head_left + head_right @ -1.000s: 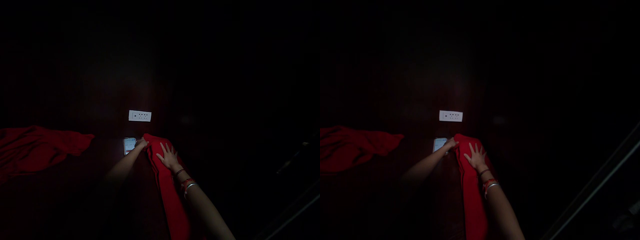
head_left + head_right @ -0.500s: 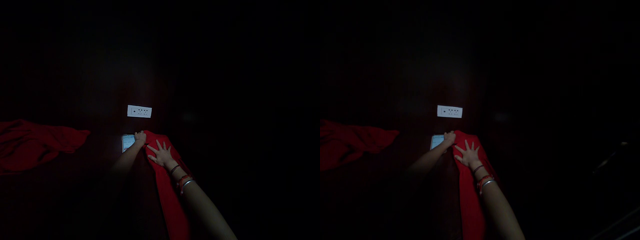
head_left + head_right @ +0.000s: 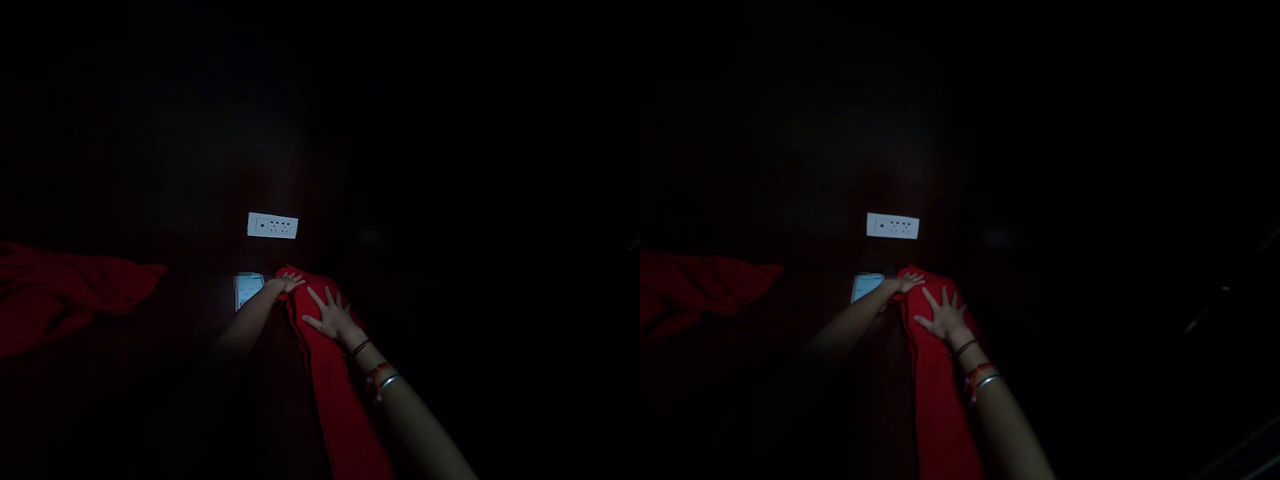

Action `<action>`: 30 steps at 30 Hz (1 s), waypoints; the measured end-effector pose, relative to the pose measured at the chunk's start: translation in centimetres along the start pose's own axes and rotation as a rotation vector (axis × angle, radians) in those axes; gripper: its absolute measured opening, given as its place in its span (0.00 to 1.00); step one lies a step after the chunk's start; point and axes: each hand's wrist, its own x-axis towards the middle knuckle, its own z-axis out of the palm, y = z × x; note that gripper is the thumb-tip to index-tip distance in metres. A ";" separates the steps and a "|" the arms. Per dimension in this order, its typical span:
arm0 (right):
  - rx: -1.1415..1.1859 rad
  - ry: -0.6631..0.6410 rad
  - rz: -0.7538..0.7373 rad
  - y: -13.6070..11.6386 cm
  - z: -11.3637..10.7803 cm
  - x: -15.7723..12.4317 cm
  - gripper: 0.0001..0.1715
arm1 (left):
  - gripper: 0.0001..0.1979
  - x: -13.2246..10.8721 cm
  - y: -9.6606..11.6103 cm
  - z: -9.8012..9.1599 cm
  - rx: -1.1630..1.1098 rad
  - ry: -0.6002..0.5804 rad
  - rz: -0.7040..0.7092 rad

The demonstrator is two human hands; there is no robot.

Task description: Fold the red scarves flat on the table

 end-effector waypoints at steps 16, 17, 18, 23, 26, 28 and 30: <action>0.014 0.050 0.023 -0.2 -1.2 -1.9 0.45 | 0.27 -2.2 1.6 -1.1 -0.090 0.111 -0.042; 0.006 0.067 0.036 -0.2 -1.2 -2.4 0.45 | 0.27 -2.8 2.0 -1.6 -0.098 0.128 -0.035; -0.005 0.072 0.049 -0.2 -1.1 -3.0 0.45 | 0.26 -3.4 2.5 -2.1 -0.106 0.141 -0.030; -0.041 0.040 0.096 -0.5 -0.5 -5.7 0.43 | 0.26 -7.7 3.8 -3.1 -0.137 0.164 -0.066; -0.020 0.153 0.051 -1.9 -1.7 -6.5 0.41 | 0.25 -12.1 2.8 -3.2 -0.129 0.208 -0.103; 0.009 0.276 0.003 -3.7 -2.7 -6.7 0.40 | 0.25 -16.1 1.1 -3.1 -0.106 0.250 -0.141; 0.051 0.349 -0.064 -6.4 -3.0 -6.8 0.38 | 0.26 -20.6 -1.3 -2.8 -0.070 0.280 -0.214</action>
